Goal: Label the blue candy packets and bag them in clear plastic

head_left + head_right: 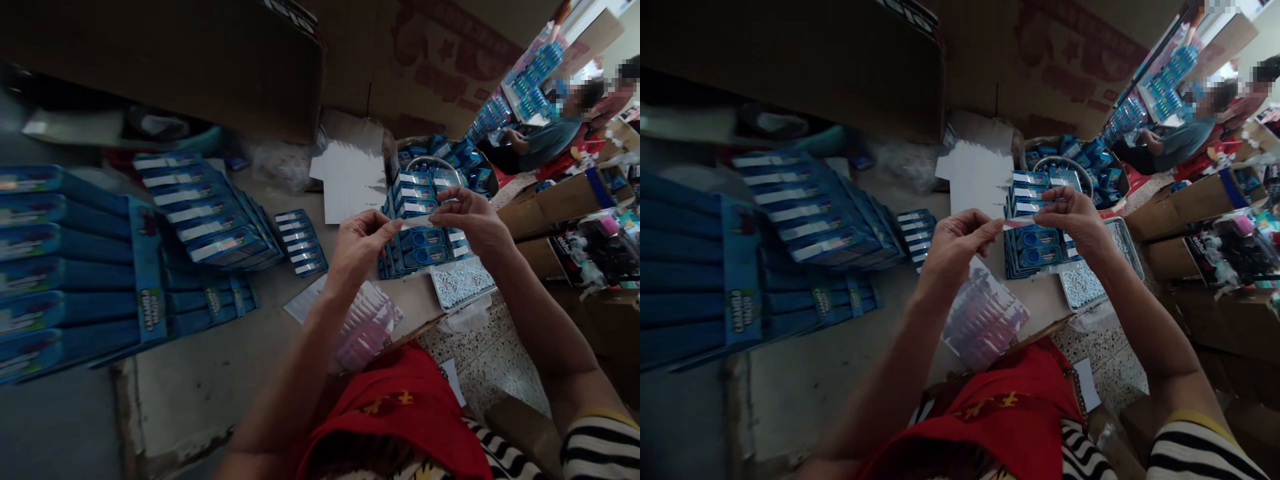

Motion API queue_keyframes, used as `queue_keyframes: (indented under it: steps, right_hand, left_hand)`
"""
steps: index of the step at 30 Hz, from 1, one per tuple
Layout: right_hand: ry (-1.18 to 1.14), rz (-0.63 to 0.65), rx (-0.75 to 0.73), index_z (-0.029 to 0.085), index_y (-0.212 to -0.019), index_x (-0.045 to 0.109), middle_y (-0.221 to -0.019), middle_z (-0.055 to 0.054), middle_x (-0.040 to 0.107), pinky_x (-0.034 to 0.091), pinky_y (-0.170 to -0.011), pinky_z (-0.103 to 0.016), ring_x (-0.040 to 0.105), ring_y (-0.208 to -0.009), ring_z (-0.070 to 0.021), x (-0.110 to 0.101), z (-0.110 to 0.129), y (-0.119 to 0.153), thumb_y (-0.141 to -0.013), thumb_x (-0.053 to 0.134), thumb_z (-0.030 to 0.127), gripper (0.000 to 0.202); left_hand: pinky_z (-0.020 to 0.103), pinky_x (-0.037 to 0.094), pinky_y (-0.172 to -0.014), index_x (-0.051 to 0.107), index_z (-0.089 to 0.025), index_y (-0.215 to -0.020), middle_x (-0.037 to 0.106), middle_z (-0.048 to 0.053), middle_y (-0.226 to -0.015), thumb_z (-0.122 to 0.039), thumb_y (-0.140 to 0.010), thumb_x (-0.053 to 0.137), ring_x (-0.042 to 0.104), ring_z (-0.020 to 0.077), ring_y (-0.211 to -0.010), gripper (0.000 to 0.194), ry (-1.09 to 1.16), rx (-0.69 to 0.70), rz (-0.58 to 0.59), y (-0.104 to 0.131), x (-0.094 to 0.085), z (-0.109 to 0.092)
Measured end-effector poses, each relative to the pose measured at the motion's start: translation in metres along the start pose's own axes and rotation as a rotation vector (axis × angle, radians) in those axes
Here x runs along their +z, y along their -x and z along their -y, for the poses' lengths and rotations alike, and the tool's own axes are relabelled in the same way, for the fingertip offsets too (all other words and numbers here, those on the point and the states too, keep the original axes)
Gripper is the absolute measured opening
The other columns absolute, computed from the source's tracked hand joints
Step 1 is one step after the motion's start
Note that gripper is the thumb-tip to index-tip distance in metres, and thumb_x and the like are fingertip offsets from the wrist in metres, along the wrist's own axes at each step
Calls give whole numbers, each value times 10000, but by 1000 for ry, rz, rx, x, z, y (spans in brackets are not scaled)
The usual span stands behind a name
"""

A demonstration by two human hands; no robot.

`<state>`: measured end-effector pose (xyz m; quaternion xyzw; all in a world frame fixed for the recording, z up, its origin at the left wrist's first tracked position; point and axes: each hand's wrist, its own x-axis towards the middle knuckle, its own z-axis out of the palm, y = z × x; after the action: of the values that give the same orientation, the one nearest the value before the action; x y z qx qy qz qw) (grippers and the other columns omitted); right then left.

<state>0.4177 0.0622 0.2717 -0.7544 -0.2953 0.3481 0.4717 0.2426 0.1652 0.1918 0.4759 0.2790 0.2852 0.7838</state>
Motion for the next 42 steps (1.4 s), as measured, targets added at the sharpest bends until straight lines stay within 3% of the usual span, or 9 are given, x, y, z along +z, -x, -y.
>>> queue_keyframes:
  steps: [5, 10, 17, 22, 42]
  right_hand:
    - [-6, -85, -7, 253, -888, 579, -815, -8, 726, 609, -787, -384, 742, -829, -220, -2, -8, -12, -575, 949, 345, 493]
    - [69, -107, 6, 249, -873, 568, -783, -2, 697, 581, -750, -374, 721, -803, -212, -3, -15, -20, -599, 928, 376, 470]
    - [178, -129, 24, 235, -918, 650, -750, -7, 716, 533, -689, -369, 667, -717, -193, 1, -31, -18, -613, 935, 459, 473]
    - [340, -206, -7, 246, -893, 616, -730, 9, 699, 509, -660, -354, 649, -702, -186, 4, -40, -24, -642, 936, 409, 438]
    - [360, -170, -99, 210, -909, 630, -696, 40, 672, 502, -632, -329, 644, -651, -161, 2, -51, -35, -662, 925, 444, 450]
  left_hand:
    - [261, 285, -492, 649, -206, -603, 508, -10, -544, -449, -758, 889, 401, 107, -510, 375, -195, 34, 30, -22, -7, -4]
    - [258, 284, -489, 647, -205, -594, 507, -14, -545, -420, -755, 891, 396, 106, -512, 363, -253, 1, 26, -37, -4, 5]
    - [254, 306, -502, 648, -204, -608, 492, -23, -562, -476, -729, 897, 389, 103, -531, 388, -220, -57, 75, -40, -5, 23]
    - [247, 294, -497, 644, -202, -591, 489, -28, -547, -453, -702, 903, 380, 101, -524, 377, -238, -113, 59, -44, -8, 27]
    - [251, 280, -500, 633, -184, -641, 458, -56, -549, -391, -733, 839, 372, 86, -522, 306, -186, -137, 81, -50, -7, 41]
